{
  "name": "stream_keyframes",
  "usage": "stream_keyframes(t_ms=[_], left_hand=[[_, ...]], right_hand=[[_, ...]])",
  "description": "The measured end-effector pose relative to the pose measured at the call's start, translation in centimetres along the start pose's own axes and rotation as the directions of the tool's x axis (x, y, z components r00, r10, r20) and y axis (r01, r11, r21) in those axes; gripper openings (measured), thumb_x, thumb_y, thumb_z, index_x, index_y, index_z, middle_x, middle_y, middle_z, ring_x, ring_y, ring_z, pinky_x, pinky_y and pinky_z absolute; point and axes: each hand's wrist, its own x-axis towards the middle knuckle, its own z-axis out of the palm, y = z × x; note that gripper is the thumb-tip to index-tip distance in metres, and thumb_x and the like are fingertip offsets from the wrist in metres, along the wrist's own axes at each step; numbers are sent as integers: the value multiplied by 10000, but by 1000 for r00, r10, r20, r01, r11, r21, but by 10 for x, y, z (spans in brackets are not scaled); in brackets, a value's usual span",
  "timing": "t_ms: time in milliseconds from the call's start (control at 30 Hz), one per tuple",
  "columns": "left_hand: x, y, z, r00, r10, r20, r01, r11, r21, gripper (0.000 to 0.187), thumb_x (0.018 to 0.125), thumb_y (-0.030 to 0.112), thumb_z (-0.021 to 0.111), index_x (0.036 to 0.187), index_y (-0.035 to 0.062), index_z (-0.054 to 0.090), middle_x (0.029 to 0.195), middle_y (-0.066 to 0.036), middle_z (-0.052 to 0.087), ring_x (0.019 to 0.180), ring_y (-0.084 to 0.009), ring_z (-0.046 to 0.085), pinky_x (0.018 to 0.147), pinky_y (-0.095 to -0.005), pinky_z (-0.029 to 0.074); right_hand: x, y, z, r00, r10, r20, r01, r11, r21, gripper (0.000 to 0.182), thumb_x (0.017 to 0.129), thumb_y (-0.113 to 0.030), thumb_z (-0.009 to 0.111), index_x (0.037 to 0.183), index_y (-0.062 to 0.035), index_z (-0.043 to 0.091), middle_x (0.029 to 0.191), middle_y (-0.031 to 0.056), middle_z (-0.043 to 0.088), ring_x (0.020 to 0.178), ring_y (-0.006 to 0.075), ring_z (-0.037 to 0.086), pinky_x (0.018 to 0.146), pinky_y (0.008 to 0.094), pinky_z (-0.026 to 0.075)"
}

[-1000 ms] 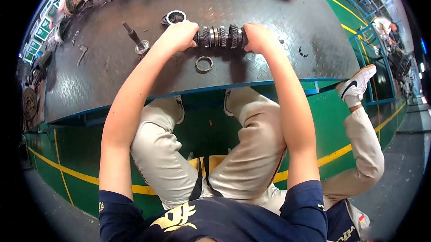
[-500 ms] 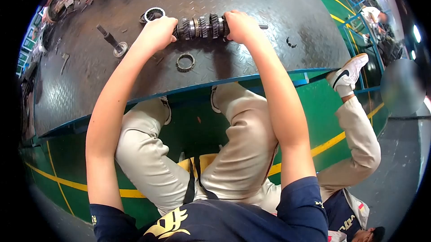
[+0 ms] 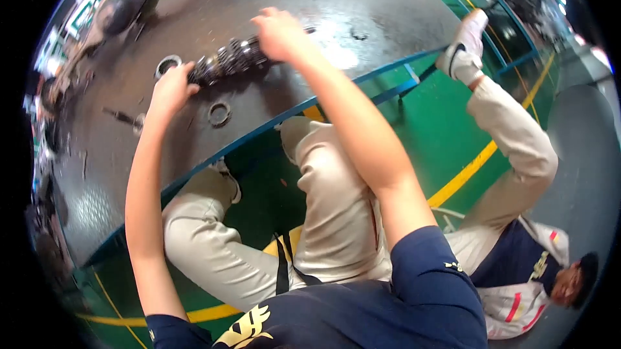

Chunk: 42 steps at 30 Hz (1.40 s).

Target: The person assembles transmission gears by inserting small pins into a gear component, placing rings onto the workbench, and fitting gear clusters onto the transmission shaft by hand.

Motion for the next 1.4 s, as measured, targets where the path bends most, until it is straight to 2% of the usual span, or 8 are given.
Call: stream_keyframes(t_ms=[133, 267, 700, 833, 1267, 1300, 1333, 1400], left_hand=[[-2, 3, 2, 1000, -20, -21, 21, 999, 39, 571, 780, 161, 780, 1311, 67, 589, 1135, -216, 665, 1093, -375, 629, 925, -459, 509], [0, -9, 8, 999, 45, -30, -45, 999, 6, 567, 807, 145, 757, 1337, 55, 578, 1168, -219, 661, 1120, -396, 611, 953, -461, 494], [3, 4, 18, 990, -133, -53, 137, 988, 72, 656, 753, 58, 797, 1351, -1, 535, 1235, -224, 616, 1160, -393, 577, 999, -444, 459], [11, -14, 33, 991, 13, -131, 1, 994, 107, 647, 739, 24, 779, 1345, 0, 556, 1134, -239, 653, 1086, -402, 611, 954, -451, 478], [1, 28, -2, 996, -87, 15, 88, 996, -32, 627, 779, 120, 775, 1364, 55, 559, 1263, -220, 630, 1185, -374, 593, 1006, -447, 467], [-4, 24, 1, 996, -7, -92, 8, 1000, 8, 529, 826, 155, 725, 1325, 46, 586, 1184, -213, 668, 1129, -375, 624, 969, -451, 489], [-9, 52, -26, 989, -134, 63, 140, 985, -96, 466, 837, 172, 714, 1273, 47, 610, 1155, -217, 673, 1107, -365, 635, 940, -460, 501], [-9, 41, -19, 988, -145, 47, 145, 989, -7, 435, 847, 188, 698, 1255, 61, 613, 1099, -224, 680, 1064, -367, 651, 891, -474, 519]], right_hand=[[-2, -30, -15, 999, 11, -37, -9, 999, 53, 298, 761, -23, 626, 1044, -81, 698, 1131, 123, 623, 1105, 339, 595, 947, 443, 503], [0, -45, -13, 994, 75, -84, -70, 996, 62, 185, 764, -170, 630, 831, -33, 736, 984, 200, 688, 943, 371, 678, 851, 456, 546], [-11, -22, -15, 936, 76, -343, -16, 984, 176, 150, 744, -118, 678, 842, -12, 636, 746, 172, 690, 715, 347, 704, 639, 428, 555], [-5, -16, -4, 927, 53, -372, 1, 990, 143, 112, 722, -119, 685, 769, -22, 659, 731, 176, 689, 703, 339, 704, 631, 428, 554], [-7, -28, -18, 979, -26, -204, 14, 998, -57, 143, 774, -223, 653, 730, -114, 734, 767, 118, 723, 760, 305, 725, 646, 438, 584], [-10, -27, -22, 972, -51, -228, 54, 999, 5, 196, 825, -270, 643, 738, -115, 724, 780, 129, 715, 783, 331, 716, 658, 440, 582], [-9, -28, -23, 956, -2, -293, 44, 990, 137, 182, 809, -234, 651, 705, -101, 718, 775, 118, 717, 766, 334, 713, 658, 463, 579], [-4, -21, -26, 991, -26, -130, 53, 978, 203, 161, 830, -168, 598, 842, -47, 704, 986, 156, 710, 935, 392, 670, 769, 491, 551]])
